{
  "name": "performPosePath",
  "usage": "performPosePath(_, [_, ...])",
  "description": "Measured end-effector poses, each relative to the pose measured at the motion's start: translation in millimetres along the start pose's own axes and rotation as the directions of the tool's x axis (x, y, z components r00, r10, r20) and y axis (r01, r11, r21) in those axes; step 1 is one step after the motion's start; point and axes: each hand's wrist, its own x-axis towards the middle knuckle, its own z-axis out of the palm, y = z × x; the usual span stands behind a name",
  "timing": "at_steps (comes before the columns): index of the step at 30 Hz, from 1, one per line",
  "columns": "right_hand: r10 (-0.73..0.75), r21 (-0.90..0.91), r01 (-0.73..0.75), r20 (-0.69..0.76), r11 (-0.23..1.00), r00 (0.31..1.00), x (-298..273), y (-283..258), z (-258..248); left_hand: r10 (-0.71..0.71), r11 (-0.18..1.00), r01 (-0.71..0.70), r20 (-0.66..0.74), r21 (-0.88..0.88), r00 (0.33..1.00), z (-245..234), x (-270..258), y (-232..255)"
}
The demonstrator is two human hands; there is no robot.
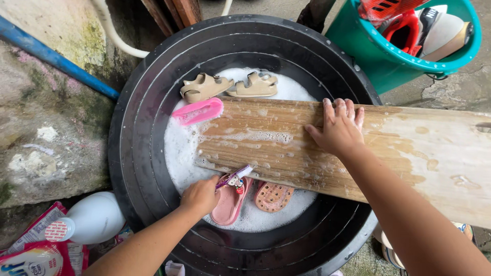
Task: The person washes various shoes and sandals by scrubbing them with a pink brush and a toothbrush in a large basin of soapy water, using a wooden board for support.
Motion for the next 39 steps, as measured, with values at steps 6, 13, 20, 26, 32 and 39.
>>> performPosePath(6, [0.113,-0.045,-0.104,0.3,0.994,0.947,17,8,-30,0.029,0.996,-0.028,-0.015,0.087,0.999,9,16,-14])
performPosePath(13, [-0.581,0.446,0.551,-0.081,0.706,0.81,-83,-90,-12,0.05,0.983,-0.029,0.112,-0.18,0.992,6,31,-15])
performPosePath(20, [-0.639,-0.054,0.755,0.496,0.654,0.588,-144,-123,58,-0.191,0.955,0.198,0.052,-0.221,0.98,20,22,12])
performPosePath(26, [-0.678,0.162,0.683,0.411,0.713,0.61,-146,-92,147,0.066,0.99,-0.082,0.141,0.118,0.988,-34,27,6])
performPosePath(32, [-0.613,0.37,0.498,0.587,0.784,0.529,-139,-126,31,-0.021,0.999,0.012,0.259,0.036,0.966,-115,84,-20])
performPosePath(39, [-0.214,0.871,-0.224,0.342,0.437,0.915,-45,-118,-63,-0.074,0.668,-0.004,-0.072,-0.744,0.995,-172,124,-2])
